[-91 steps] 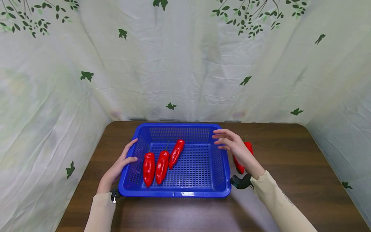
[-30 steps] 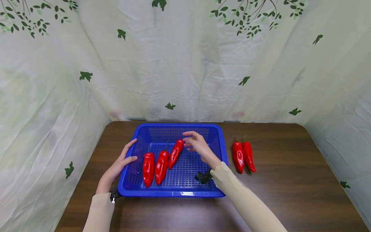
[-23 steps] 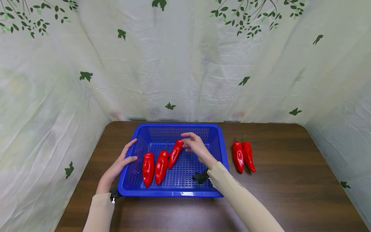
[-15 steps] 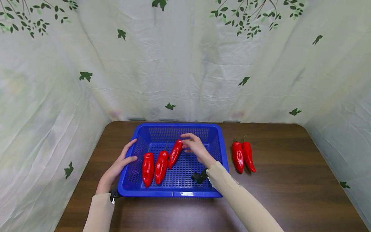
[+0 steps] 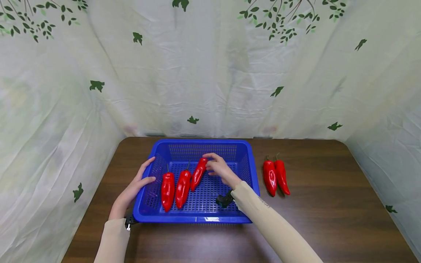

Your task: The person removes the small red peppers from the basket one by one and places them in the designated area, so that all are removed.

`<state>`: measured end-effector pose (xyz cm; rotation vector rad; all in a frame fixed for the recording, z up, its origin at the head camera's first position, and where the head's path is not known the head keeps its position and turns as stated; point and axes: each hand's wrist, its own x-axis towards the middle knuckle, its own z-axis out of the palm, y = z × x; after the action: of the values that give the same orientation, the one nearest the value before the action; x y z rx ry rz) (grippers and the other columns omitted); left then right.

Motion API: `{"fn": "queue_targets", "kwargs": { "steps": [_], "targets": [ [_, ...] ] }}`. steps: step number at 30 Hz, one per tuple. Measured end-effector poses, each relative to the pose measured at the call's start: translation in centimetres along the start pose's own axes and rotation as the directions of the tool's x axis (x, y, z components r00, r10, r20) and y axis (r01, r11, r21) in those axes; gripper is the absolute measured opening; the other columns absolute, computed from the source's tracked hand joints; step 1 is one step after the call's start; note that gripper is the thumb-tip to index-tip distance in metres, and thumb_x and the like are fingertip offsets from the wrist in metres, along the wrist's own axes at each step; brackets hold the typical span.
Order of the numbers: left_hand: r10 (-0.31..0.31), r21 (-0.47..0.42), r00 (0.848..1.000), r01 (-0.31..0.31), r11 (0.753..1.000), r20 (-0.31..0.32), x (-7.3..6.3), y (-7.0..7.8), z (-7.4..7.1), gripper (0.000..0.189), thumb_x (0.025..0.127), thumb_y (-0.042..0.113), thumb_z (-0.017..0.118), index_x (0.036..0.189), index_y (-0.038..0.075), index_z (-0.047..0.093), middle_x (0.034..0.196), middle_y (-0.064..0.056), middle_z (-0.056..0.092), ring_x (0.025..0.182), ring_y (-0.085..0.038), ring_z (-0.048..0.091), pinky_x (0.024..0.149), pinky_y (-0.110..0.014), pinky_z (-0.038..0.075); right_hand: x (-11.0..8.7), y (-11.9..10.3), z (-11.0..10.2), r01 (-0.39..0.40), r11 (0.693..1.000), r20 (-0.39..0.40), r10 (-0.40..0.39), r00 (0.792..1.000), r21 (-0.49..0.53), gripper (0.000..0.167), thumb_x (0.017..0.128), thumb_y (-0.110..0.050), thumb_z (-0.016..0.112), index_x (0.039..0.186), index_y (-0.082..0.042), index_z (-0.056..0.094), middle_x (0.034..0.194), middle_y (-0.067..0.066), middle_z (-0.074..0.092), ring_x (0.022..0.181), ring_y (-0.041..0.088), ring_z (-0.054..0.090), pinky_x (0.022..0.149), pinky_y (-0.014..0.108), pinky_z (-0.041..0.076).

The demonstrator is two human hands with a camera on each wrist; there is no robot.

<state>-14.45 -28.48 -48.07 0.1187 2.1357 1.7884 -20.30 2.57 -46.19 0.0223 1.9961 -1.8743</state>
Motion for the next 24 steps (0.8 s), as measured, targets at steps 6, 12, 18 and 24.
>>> {"fn": "queue_targets", "kwargs": {
  "steps": [6, 12, 18, 24],
  "targets": [
    [0.004, -0.024, 1.000, -0.004, 1.000, 0.007, 0.08, -0.08, -0.09, 0.068, 0.097, 0.025, 0.048, 0.152, 0.036, 0.009, 0.155, -0.019, 0.001, 0.133, -0.055, 0.019, 0.087, -0.061, 0.045, -0.05, 0.25, 0.22, -0.030, 0.998, 0.012, 0.030, 0.999, -0.047, 0.049, 0.084, 0.002, 0.048, 0.132, -0.003, 0.052, 0.107, 0.021, 0.059, 0.097, 0.037, 0.057, 0.086, 0.049, 0.049],
    [0.009, -0.061, 1.000, -0.008, 0.998, 0.021, 0.10, -0.08, -0.14, 0.066, 0.098, 0.023, 0.045, 0.152, 0.037, 0.009, 0.155, -0.019, 0.001, 0.132, -0.054, 0.020, 0.087, -0.060, 0.046, -0.04, 0.39, 0.44, -0.044, 0.997, 0.037, 0.046, 0.998, -0.064, 0.049, 0.086, 0.001, 0.049, 0.135, -0.005, 0.050, 0.105, 0.019, 0.058, 0.096, 0.035, 0.056, 0.086, 0.049, 0.049],
    [0.012, -0.052, 1.000, -0.011, 0.999, 0.023, 0.06, -0.04, -0.11, 0.066, 0.099, 0.023, 0.045, 0.152, 0.037, 0.009, 0.155, -0.019, 0.000, 0.133, -0.054, 0.020, 0.089, -0.059, 0.045, 0.20, 0.60, 0.58, -0.050, 0.995, 0.084, 0.057, 0.995, -0.085, 0.053, 0.086, 0.000, 0.051, 0.138, -0.008, 0.048, 0.119, 0.018, 0.053, 0.101, 0.037, 0.054, 0.088, 0.051, 0.047],
    [0.017, -0.045, 1.000, -0.016, 0.999, 0.022, 0.01, -0.03, -0.05, 0.066, 0.099, 0.023, 0.044, 0.152, 0.037, 0.008, 0.155, -0.019, 0.000, 0.133, -0.053, 0.019, 0.090, -0.059, 0.044, 0.52, 0.81, 0.70, -0.051, 0.991, 0.132, 0.067, 0.989, -0.120, 0.059, 0.086, -0.001, 0.050, 0.144, -0.010, 0.043, 0.128, 0.016, 0.050, 0.098, 0.033, 0.053, 0.086, 0.049, 0.046]
  ]
}}
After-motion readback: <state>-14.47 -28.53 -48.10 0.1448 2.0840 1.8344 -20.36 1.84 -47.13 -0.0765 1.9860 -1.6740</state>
